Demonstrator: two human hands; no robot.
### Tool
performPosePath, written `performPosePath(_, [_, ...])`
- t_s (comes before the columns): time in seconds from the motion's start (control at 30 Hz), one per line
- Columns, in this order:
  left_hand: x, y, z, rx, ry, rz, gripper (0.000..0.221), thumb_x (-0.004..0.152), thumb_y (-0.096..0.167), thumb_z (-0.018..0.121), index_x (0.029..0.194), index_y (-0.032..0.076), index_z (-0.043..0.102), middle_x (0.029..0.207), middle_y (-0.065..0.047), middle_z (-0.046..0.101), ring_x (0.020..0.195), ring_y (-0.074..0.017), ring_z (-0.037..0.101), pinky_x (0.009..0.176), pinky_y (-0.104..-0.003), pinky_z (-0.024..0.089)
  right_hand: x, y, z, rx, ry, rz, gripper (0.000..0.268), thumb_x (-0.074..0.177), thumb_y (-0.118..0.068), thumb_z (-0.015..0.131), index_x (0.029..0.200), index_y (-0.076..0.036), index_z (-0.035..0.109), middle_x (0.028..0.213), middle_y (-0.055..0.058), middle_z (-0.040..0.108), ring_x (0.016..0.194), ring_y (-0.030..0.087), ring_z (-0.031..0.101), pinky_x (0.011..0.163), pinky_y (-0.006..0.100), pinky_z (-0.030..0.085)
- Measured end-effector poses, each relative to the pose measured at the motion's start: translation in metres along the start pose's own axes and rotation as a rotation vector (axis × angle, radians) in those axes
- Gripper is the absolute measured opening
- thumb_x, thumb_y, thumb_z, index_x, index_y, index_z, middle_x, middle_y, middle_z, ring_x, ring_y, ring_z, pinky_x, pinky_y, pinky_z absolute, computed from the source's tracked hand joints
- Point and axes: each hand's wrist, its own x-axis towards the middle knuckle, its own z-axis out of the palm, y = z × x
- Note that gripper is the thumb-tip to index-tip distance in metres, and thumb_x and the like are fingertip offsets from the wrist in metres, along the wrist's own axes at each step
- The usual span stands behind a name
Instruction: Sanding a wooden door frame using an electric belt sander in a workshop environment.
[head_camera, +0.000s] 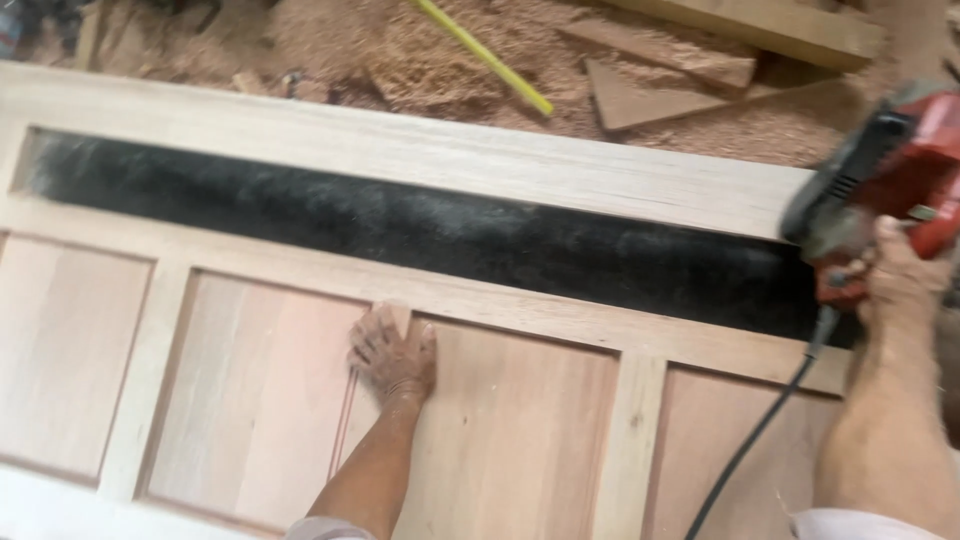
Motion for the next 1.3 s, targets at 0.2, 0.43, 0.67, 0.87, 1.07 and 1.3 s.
performPosePath(0.2, [0.003, -0.011, 0.033, 0.071, 0.289, 0.084, 0.091, 0.091, 0.074, 0.039, 0.161, 0.018, 0.024, 0.162, -0.017, 0.032, 0.148, -0.0450, 0.028, 0.112, -0.064, 0.028, -0.011, 0.001, 0.015, -0.206, -0.047, 0.186, 0.024, 0.122, -0.035, 0.063, 0.100, -0.028, 0.057, 0.071, -0.012, 0.048, 0.060, 0.000, 0.046, 0.055, 0.015, 0.043])
performPosePath(0.43, [0.004, -0.010, 0.041, 0.048, 0.376, 0.090, 0.095, 0.089, 0.074, 0.044, 0.163, 0.017, 0.024, 0.162, -0.018, 0.032, 0.147, -0.0461, 0.030, 0.112, -0.062, 0.030, -0.088, -0.045, 0.105, -0.037, -0.116, 0.011, 0.031, 0.110, -0.007, 0.070, 0.124, -0.019, 0.046, 0.083, -0.003, 0.058, 0.050, 0.006, 0.051, 0.040, 0.027, 0.045])
performPosePath(0.67, [0.007, -0.009, 0.053, -0.064, 0.402, 0.106, 0.094, 0.089, 0.073, 0.048, 0.161, 0.017, 0.028, 0.164, -0.022, 0.029, 0.150, -0.0511, 0.024, 0.111, -0.069, 0.029, -0.155, -0.050, 0.223, -0.002, -0.196, 0.023, 0.033, 0.102, -0.014, 0.076, 0.120, -0.016, 0.049, 0.070, -0.001, 0.054, 0.045, 0.008, 0.050, 0.034, 0.027, 0.041])
performPosePath(0.87, [0.021, -0.050, 0.042, -0.202, 0.257, 0.357, 0.091, 0.090, 0.065, 0.054, 0.161, 0.015, 0.027, 0.163, -0.021, 0.028, 0.152, -0.0483, 0.019, 0.111, -0.072, 0.023, -0.219, -0.038, 0.330, -0.037, -0.289, -0.052, 0.038, 0.096, -0.019, 0.082, 0.122, -0.016, 0.055, 0.069, 0.005, 0.055, 0.044, 0.015, 0.054, 0.036, 0.030, 0.042])
performPosePath(1.07, [0.011, -0.116, 0.012, -0.394, 0.202, 0.440, 0.112, 0.073, 0.074, 0.070, 0.161, 0.018, 0.030, 0.161, -0.022, 0.028, 0.149, -0.0524, 0.020, 0.110, -0.072, 0.021, -0.285, -0.039, 0.450, -0.154, -0.329, -0.040, 0.032, 0.086, -0.031, 0.087, 0.111, -0.025, 0.067, 0.074, 0.005, 0.064, 0.057, 0.019, 0.066, 0.049, 0.032, 0.054])
performPosePath(1.3, [0.017, -0.111, 0.029, -0.317, 0.227, 0.480, 0.113, 0.070, 0.073, 0.077, 0.159, 0.019, 0.033, 0.156, -0.018, 0.030, 0.147, -0.0506, 0.022, 0.111, -0.066, 0.025, -0.382, -0.079, 0.572, -0.181, -0.401, -0.013, 0.034, 0.081, -0.030, 0.080, 0.110, -0.015, 0.071, 0.089, 0.014, 0.069, 0.081, 0.027, 0.070, 0.075, 0.045, 0.054])
